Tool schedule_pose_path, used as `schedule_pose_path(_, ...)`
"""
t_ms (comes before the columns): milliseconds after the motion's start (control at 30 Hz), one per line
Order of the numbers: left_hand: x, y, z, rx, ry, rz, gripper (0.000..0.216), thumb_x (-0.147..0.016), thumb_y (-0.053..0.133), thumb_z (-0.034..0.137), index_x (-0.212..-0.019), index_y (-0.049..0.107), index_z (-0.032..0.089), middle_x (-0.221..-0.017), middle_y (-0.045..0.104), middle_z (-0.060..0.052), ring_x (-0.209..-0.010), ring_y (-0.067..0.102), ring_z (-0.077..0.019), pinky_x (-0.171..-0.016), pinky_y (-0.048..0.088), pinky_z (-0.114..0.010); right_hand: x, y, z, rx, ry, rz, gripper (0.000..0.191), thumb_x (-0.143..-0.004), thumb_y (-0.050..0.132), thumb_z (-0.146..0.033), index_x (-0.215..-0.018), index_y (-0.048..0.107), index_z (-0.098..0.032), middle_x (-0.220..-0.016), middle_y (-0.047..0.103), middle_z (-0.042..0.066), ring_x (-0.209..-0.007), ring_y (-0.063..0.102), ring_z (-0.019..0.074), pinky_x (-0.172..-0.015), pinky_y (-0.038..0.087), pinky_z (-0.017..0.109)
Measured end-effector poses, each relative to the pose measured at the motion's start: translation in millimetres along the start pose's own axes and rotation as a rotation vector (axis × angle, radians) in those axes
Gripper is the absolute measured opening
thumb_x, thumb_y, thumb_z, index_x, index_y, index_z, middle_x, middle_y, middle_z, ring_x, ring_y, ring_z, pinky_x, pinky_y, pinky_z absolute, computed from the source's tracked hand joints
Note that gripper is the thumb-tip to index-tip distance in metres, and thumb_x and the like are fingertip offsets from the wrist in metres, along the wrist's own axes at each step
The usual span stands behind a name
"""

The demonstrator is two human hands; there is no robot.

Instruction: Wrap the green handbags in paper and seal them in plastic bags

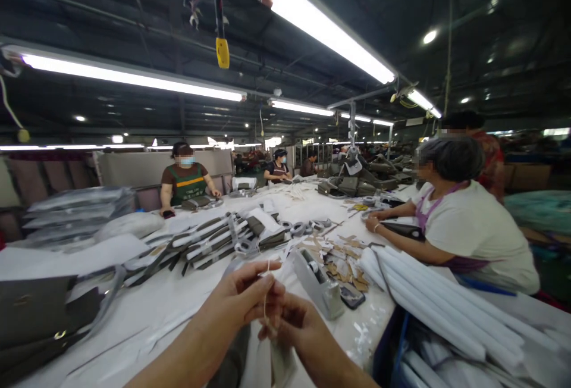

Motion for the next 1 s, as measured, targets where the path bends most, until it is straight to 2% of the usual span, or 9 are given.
schedule_pose_path(100,15,-12,6,0.007,0.045,0.009,0.040,-0.081,0.076,0.045,-0.108,0.068,0.016,-0.092,0.069,-0.007,-0.082,0.066,-0.0164,-0.079,0.054,-0.028,8,0,-6,-0.018,0.075,0.143,0.031,-0.080,0.076,-0.044,-0.080,0.066,-0.015,-0.062,0.059,-0.002,-0.054,0.056,0.0067,-0.060,0.045,0.019)
schedule_pose_path(167,24,-24,8,-0.042,0.064,0.013,0.035,-0.083,0.074,0.043,-0.105,0.070,0.015,-0.094,0.070,-0.008,-0.089,0.066,-0.0170,-0.088,0.052,-0.030,12,-5,-7,-0.010,0.150,0.200,0.035,-0.077,0.078,-0.048,-0.081,0.066,-0.016,-0.057,0.052,-0.006,-0.040,0.042,0.0026,-0.042,0.031,0.016)
schedule_pose_path(233,33,-44,8,-0.133,0.081,0.050,0.036,-0.084,0.073,0.044,-0.106,0.070,0.015,-0.096,0.072,-0.009,-0.091,0.067,-0.0184,-0.089,0.052,-0.032,14,-13,-6,0.095,0.200,0.219,0.037,-0.076,0.077,-0.050,-0.085,0.070,-0.015,-0.055,0.050,-0.006,-0.036,0.037,0.0015,-0.037,0.023,0.016)
schedule_pose_path(400,75,-113,-5,-0.464,0.095,0.412,0.037,-0.083,0.069,0.050,-0.090,0.070,0.014,-0.081,0.069,-0.006,-0.076,0.064,-0.0158,-0.071,0.051,-0.026,25,-23,15,0.564,0.302,0.075,0.037,-0.080,0.071,-0.052,-0.088,0.076,-0.016,-0.056,0.058,-0.002,-0.040,0.049,0.0063,-0.042,0.034,0.020)
schedule_pose_path(467,91,-129,-23,-0.587,-0.022,0.436,0.036,-0.083,0.067,0.049,-0.083,0.070,0.013,-0.072,0.066,-0.004,-0.064,0.058,-0.0135,-0.058,0.045,-0.023,28,-15,28,0.647,0.332,-0.011,0.037,-0.083,0.067,-0.052,-0.082,0.076,-0.017,-0.056,0.059,-0.001,-0.040,0.051,0.0075,-0.044,0.036,0.021)
schedule_pose_path(567,103,-125,-54,-0.629,-0.201,0.219,0.034,-0.082,0.067,0.046,-0.087,0.074,0.014,-0.072,0.067,-0.004,-0.065,0.057,-0.0149,-0.057,0.041,-0.023,26,5,45,0.654,0.346,-0.084,0.037,-0.085,0.064,-0.051,-0.077,0.076,-0.017,-0.055,0.059,-0.001,-0.041,0.053,0.0085,-0.044,0.037,0.021)
schedule_pose_path(633,104,-113,-62,-0.611,-0.161,0.122,0.030,-0.081,0.069,0.042,-0.091,0.076,0.015,-0.083,0.070,-0.005,-0.077,0.060,-0.0181,-0.066,0.044,-0.025,23,20,54,0.597,0.348,-0.109,0.037,-0.084,0.065,-0.051,-0.078,0.076,-0.017,-0.055,0.059,-0.001,-0.040,0.052,0.0084,-0.042,0.037,0.020)
schedule_pose_path(833,92,-87,-72,-0.407,-0.110,0.089,0.035,-0.075,0.075,0.037,-0.102,0.074,0.015,-0.086,0.070,-0.005,-0.085,0.062,-0.0226,-0.075,0.047,-0.028,23,56,71,0.381,0.369,-0.184,0.045,-0.085,0.061,-0.056,-0.075,0.076,-0.015,-0.056,0.057,0.000,-0.040,0.050,0.0071,-0.039,0.038,0.017)
schedule_pose_path(1000,84,-99,-93,-0.379,-0.108,0.087,0.042,-0.064,0.079,0.054,-0.089,0.077,0.020,-0.070,0.067,-0.003,-0.075,0.063,-0.0258,-0.073,0.051,-0.034,17,45,85,0.468,0.357,-0.119,0.042,-0.077,0.070,-0.056,-0.075,0.079,-0.015,-0.056,0.059,0.001,-0.047,0.052,0.0091,-0.042,0.037,0.017)
Point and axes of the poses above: each hand's wrist, its own x-axis away from the middle knuckle, its own y-axis out of the palm, z = x × y, the point moved 5 cm from there along -x, towards the middle knuckle
